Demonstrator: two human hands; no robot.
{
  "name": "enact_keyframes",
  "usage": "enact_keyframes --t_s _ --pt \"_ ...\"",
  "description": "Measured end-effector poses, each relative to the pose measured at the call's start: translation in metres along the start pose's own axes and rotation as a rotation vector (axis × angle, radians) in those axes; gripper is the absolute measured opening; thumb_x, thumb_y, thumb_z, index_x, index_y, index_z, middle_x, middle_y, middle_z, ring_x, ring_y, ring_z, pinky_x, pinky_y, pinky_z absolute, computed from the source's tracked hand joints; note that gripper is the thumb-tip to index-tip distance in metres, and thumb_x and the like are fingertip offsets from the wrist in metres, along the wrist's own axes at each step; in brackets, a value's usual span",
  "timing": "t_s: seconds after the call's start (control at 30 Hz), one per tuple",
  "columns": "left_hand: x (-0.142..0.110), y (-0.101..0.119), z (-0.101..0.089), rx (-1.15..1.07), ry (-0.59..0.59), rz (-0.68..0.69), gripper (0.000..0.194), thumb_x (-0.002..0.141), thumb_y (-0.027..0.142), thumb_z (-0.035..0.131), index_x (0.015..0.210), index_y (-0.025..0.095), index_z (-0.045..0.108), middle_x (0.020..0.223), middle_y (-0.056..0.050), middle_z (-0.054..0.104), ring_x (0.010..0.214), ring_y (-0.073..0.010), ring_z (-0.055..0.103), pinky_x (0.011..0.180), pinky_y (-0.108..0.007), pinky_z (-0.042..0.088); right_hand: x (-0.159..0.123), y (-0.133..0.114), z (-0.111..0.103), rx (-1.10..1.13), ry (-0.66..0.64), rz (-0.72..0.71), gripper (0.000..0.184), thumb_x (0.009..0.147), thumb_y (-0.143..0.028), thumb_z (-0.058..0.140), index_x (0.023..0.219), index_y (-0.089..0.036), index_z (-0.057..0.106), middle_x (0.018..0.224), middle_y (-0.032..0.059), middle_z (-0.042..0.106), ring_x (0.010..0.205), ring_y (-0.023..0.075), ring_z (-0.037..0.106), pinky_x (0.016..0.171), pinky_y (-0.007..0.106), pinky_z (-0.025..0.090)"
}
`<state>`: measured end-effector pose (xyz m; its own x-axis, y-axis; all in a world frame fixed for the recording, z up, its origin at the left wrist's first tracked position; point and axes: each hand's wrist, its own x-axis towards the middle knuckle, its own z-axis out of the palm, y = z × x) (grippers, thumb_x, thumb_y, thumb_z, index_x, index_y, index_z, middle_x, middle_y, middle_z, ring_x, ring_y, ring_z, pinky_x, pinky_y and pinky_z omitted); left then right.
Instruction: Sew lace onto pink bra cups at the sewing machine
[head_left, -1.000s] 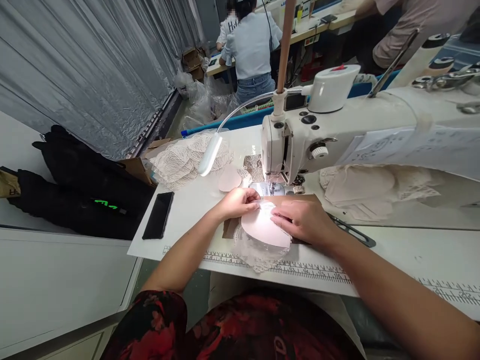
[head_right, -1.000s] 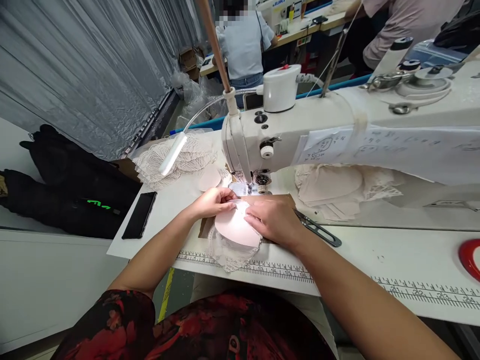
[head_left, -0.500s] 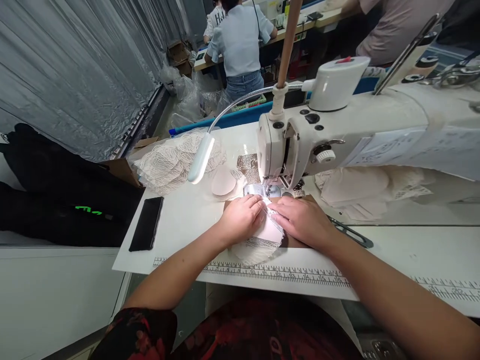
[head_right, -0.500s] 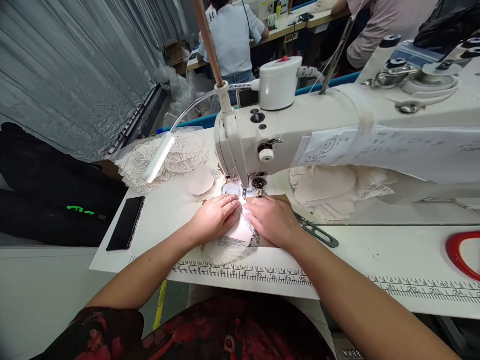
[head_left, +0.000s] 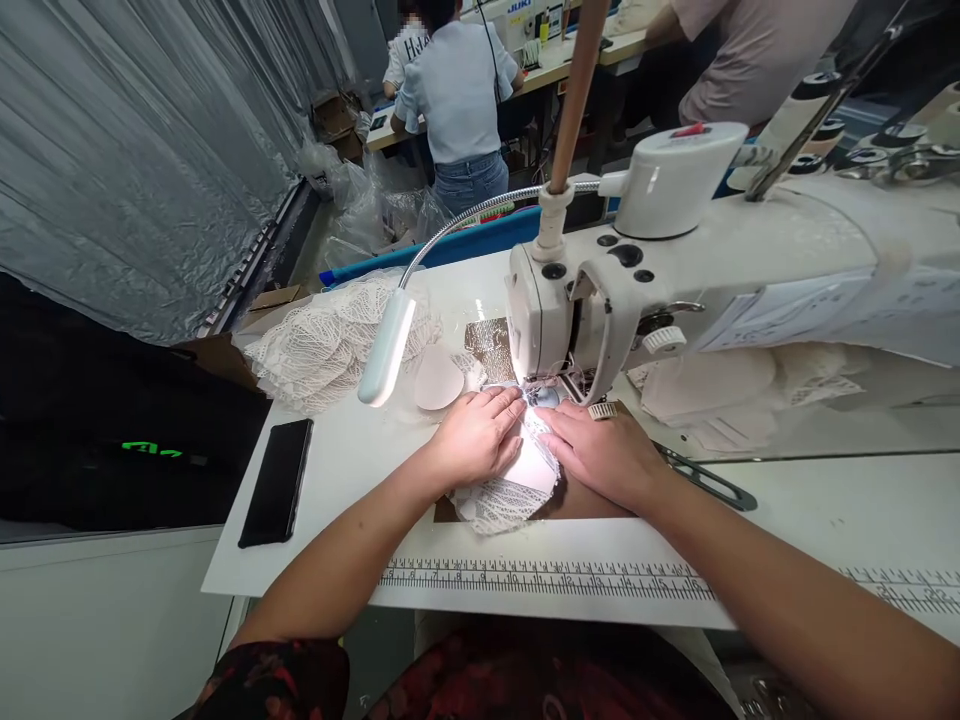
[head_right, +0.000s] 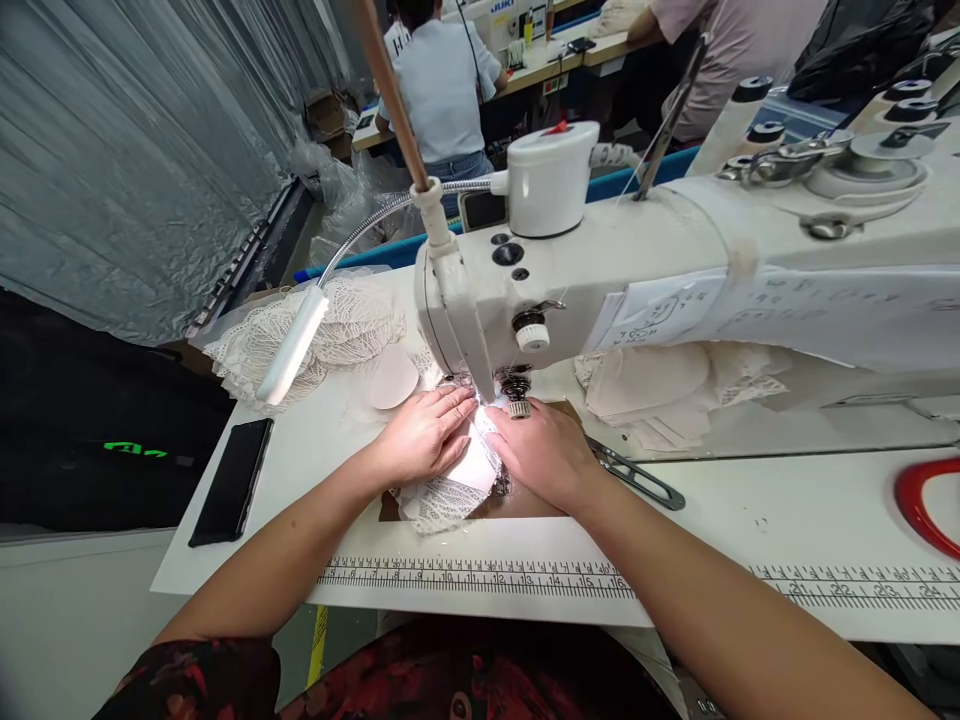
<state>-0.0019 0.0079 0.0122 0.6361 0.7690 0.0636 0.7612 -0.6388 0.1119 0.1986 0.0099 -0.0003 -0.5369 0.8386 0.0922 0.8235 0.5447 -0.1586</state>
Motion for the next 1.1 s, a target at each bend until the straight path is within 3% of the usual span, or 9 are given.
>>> enact_keyframes --t_s 0.2,0.37,0.57,1.1 --pt "-0.005 -0.004 -0.01 0.048 -0.01 0.071 0.04 0.093 0.026 0.038 0.126 0.009 0.053 0.136 -0.014 0.052 0.125 -0.0285 0.047 0.101 -0.044 0.041 0.0 0.002 -0.001 0.088 0.062 -0.004 0.031 0.091 -0.03 0.041 0.104 -0.021 0.069 0.089 0.0085 0.07 0.082 0.0224 0.061 0.072 0.032 0.041" --pt "-0.007 0.007 -0.019 -0.031 -0.017 0.147 0.031 0.086 0.019 0.047 0.112 0.008 0.059 0.123 -0.016 0.059 0.119 -0.0281 0.049 0.1 -0.043 0.042 -0.003 0.007 -0.002 0.203 0.163 -0.013 0.035 0.094 -0.028 0.036 0.094 -0.019 0.071 0.082 0.0074 0.069 0.078 0.0207 0.061 0.071 0.031 0.042" --pt "-0.002 0.014 -0.004 -0.114 0.046 0.029 0.026 0.091 0.026 0.042 0.102 0.012 0.062 0.096 -0.012 0.063 0.094 -0.0238 0.056 0.084 -0.04 0.048 -0.006 0.008 -0.001 0.28 0.192 -0.089 0.031 0.091 -0.027 0.041 0.087 -0.023 0.071 0.079 0.0041 0.069 0.074 0.0178 0.059 0.065 0.028 0.04" --pt "-0.002 0.008 0.012 -0.221 0.158 -0.033 0.026 0.094 0.028 0.042 0.085 0.015 0.063 0.083 -0.008 0.057 0.082 -0.018 0.051 0.074 -0.032 0.047 -0.004 0.005 0.001 0.272 0.192 -0.065 0.03 0.09 -0.027 0.044 0.081 -0.022 0.072 0.076 0.0034 0.068 0.069 0.0159 0.057 0.061 0.026 0.038"
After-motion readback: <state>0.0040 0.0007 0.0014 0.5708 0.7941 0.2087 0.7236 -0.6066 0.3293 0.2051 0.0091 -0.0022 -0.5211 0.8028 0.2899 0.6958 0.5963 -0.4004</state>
